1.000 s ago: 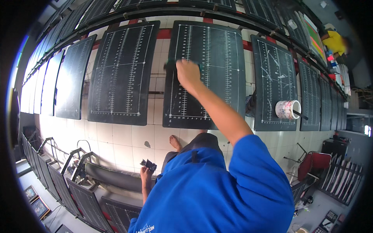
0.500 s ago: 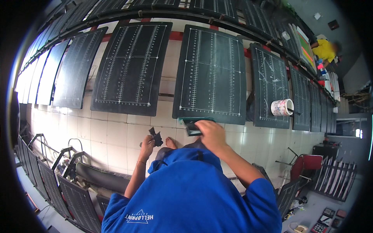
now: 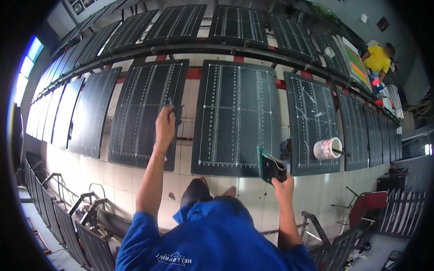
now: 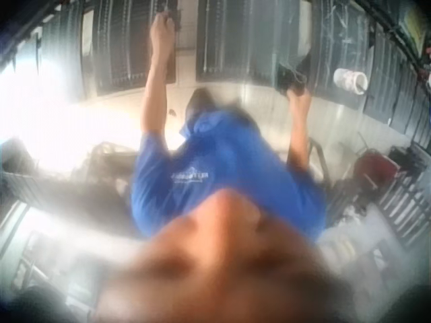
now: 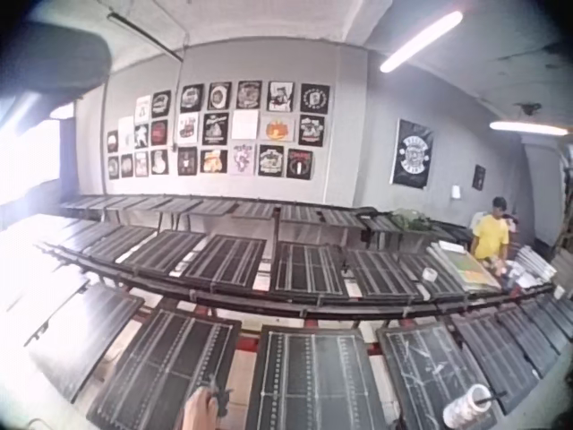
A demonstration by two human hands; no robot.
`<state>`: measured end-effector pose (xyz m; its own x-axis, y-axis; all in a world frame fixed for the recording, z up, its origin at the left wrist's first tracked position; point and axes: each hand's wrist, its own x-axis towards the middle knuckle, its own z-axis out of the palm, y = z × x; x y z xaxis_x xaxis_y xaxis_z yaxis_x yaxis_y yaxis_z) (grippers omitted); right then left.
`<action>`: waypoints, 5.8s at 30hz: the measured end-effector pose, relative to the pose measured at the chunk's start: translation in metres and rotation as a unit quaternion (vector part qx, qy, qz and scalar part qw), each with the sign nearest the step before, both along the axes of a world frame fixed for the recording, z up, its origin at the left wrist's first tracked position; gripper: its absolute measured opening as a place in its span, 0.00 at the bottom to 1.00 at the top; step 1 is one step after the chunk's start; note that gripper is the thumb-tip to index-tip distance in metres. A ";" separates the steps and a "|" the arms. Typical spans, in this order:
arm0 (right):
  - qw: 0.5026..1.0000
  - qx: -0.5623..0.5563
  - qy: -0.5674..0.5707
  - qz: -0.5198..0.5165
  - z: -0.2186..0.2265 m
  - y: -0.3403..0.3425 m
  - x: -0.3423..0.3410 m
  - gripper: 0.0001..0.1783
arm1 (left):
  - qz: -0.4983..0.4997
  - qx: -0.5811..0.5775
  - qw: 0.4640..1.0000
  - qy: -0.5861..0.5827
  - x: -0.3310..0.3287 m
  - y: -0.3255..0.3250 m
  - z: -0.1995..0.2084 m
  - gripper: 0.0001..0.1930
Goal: The person uses a squeegee to spread white ink across a screen printing mesh. They hold a cloth in one hand while working with the squeegee in the other. The person also picks up a container of ink and uses a spatula to scoop more ink onto the screen before continuing to spread it.
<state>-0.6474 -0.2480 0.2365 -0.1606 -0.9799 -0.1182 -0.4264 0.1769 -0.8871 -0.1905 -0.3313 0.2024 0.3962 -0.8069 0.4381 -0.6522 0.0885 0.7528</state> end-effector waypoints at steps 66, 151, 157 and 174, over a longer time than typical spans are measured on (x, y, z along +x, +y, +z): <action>0.940 0.041 -0.244 0.234 0.086 -0.093 -0.226 0.26 | 0.457 0.063 0.877 0.135 -0.392 0.115 -0.120 0.08; 0.866 0.009 -0.467 -0.179 0.010 -0.166 -0.518 0.26 | 0.250 0.323 0.879 0.245 -0.399 0.217 -0.182 0.12; 0.833 0.102 -0.471 -0.272 -0.034 -0.156 -0.536 0.22 | 0.078 0.374 0.896 0.227 -0.486 0.158 -0.180 0.14; 0.893 0.148 -0.400 -0.143 -0.077 -0.219 -0.548 0.25 | -0.046 0.441 0.845 0.299 -0.516 0.161 -0.112 0.11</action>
<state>-1.1953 -0.4675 0.1592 -0.1474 -0.8193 -0.5541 0.4220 0.4545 -0.7844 -0.7067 -0.1702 0.0905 0.2520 -0.7547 -0.6058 -0.1535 -0.6493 0.7449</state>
